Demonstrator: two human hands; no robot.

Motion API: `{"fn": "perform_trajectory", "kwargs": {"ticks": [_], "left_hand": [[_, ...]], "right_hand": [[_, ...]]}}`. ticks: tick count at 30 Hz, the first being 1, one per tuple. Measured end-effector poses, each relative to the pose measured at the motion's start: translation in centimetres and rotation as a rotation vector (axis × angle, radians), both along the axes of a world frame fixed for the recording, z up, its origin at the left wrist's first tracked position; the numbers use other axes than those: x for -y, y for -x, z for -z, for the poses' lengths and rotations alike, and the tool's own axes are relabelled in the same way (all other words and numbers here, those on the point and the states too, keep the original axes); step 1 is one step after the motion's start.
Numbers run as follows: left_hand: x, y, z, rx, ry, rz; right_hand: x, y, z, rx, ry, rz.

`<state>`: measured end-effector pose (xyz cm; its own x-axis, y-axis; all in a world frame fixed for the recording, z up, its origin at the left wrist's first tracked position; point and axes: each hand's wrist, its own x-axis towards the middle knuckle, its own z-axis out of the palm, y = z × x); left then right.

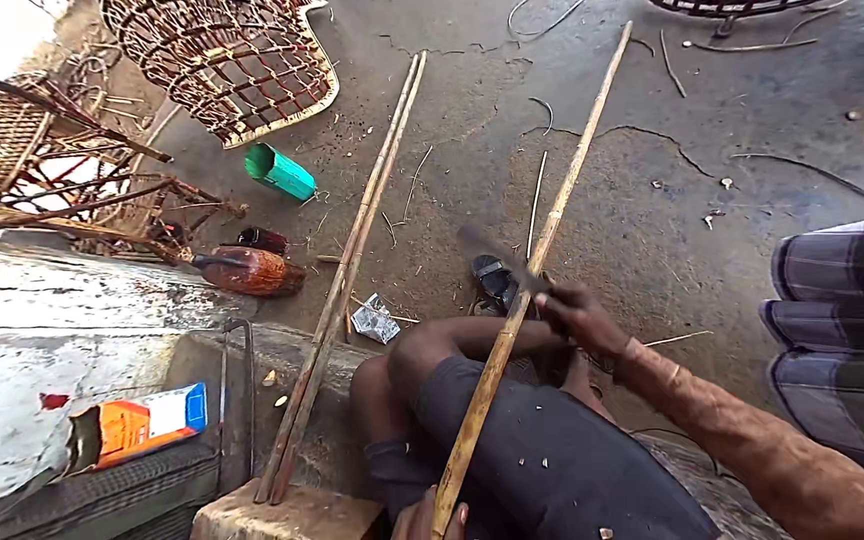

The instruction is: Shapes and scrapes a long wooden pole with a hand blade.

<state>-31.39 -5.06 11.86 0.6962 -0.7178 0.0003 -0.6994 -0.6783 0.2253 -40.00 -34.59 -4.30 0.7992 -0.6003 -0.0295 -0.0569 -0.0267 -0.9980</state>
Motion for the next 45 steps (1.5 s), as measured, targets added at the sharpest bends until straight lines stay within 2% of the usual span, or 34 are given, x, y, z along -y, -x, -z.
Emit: {"fn": "perform_trajectory", "kwargs": {"ticks": [1, 2, 4, 5, 6, 8, 9, 10, 12, 13, 14, 16, 17, 18, 20, 21, 22, 24, 25, 26, 29, 30, 33, 34, 37, 38, 41, 42, 45], "left_hand": [[0.0, -0.1, -0.2, -0.014, -0.012, -0.006], [0.1, -0.2, -0.4, -0.024, -0.021, -0.01], [0.7, -0.3, -0.6, -0.048, -0.027, -0.012], [0.7, -0.3, -0.7, -0.063, -0.03, -0.007], [0.7, -0.4, -0.8, -0.073, -0.029, 0.002], [1.0, -0.9, -0.8, -0.121, -0.033, 0.009], [0.8, -1.1, -1.0, -0.151, -0.042, 0.009], [0.8, -1.4, -1.1, -0.174, -0.045, 0.008], [1.2, -2.0, -0.9, -0.213, -0.034, 0.009], [1.1, -2.0, -1.2, -0.239, -0.043, 0.008], [1.1, -2.1, -1.3, -0.261, -0.046, 0.009], [1.8, -2.7, -0.9, -0.307, -0.034, 0.014], [1.8, -3.0, -0.9, -0.339, -0.036, 0.01], [2.0, -3.1, -0.8, -0.36, -0.033, 0.002], [2.9, -3.3, -0.5, -0.381, -0.035, -0.007], [3.2, -3.4, -0.5, -0.402, -0.047, -0.003], [3.4, -3.6, -0.5, -0.423, -0.062, 0.003], [3.8, -4.1, -0.3, -0.459, -0.082, 0.004], [3.6, -4.2, -0.4, -0.48, -0.102, -0.009], [3.4, -4.3, -0.6, -0.494, -0.115, -0.023], [3.9, -4.7, -0.3, -0.516, -0.119, -0.032], [3.7, -4.7, -0.6, -0.526, -0.144, -0.034], [4.1, -5.2, -0.4, -0.586, -0.15, -0.061], [4.0, -5.1, -0.5, -0.62, -0.151, -0.078], [4.7, -5.5, -0.8, -0.677, -0.179, -0.075], [4.8, -5.7, -0.9, -0.692, -0.208, -0.066], [5.2, -6.3, -0.9, -0.732, -0.251, -0.058], [5.1, -6.2, -0.9, -0.739, -0.262, -0.06], [5.6, -6.3, -0.6, -0.709, -0.261, -0.036]], "right_hand": [[-0.1, -0.1, 0.2, -0.003, -0.021, 0.043], [-0.9, 0.1, -0.5, -0.014, 0.041, -0.003], [-3.0, 0.5, -2.8, -0.062, 0.298, -0.234], [-3.2, 0.7, -2.9, -0.06, 0.374, -0.265], [-2.4, 0.6, -2.2, -0.041, 0.329, -0.21], [0.2, -0.1, -0.1, -0.022, 0.08, 0.019], [0.1, -0.2, -0.1, -0.04, 0.04, 0.044], [-0.8, -0.2, -0.9, -0.053, 0.074, -0.016], [-3.0, -0.1, -2.9, -0.058, 0.314, -0.24], [-3.5, 0.2, -3.0, -0.056, 0.363, -0.265], [-2.9, 0.1, -2.3, -0.055, 0.274, -0.202], [0.3, -0.6, -0.9, -0.08, -0.038, 0.036], [0.5, -0.7, -1.1, -0.12, -0.063, 0.077], [-0.5, -0.6, -1.9, -0.137, 0.004, 0.034], [-3.0, -0.3, -3.6, -0.173, 0.285, -0.204], [-3.6, -0.1, -3.4, -0.17, 0.375, -0.239], [-2.8, -0.1, -2.5, -0.152, 0.329, -0.192], [0.8, -0.8, 0.1, -0.1, 0.047, 0.028], [1.2, -1.0, 0.5, -0.095, 0.007, 0.081], [0.3, -0.9, -0.1, -0.108, 0.043, 0.054], [-2.7, -0.5, -2.2, -0.122, 0.291, -0.215], [-2.8, -0.3, -1.4, -0.108, 0.258, -0.18], [1.0, -1.5, 1.5, -0.066, -0.015, 0.149], [0.3, -1.6, 0.9, -0.068, 0.01, 0.134], [-3.2, -0.8, -1.2, -0.068, 0.371, -0.118], [-2.9, -0.7, -0.3, -0.046, 0.362, -0.098], [0.6, -1.6, 2.3, -0.031, -0.008, 0.157], [0.0, -1.6, 1.5, -0.054, 0.003, 0.141], [-2.8, -1.2, -0.9, -0.058, 0.29, -0.113]]}}
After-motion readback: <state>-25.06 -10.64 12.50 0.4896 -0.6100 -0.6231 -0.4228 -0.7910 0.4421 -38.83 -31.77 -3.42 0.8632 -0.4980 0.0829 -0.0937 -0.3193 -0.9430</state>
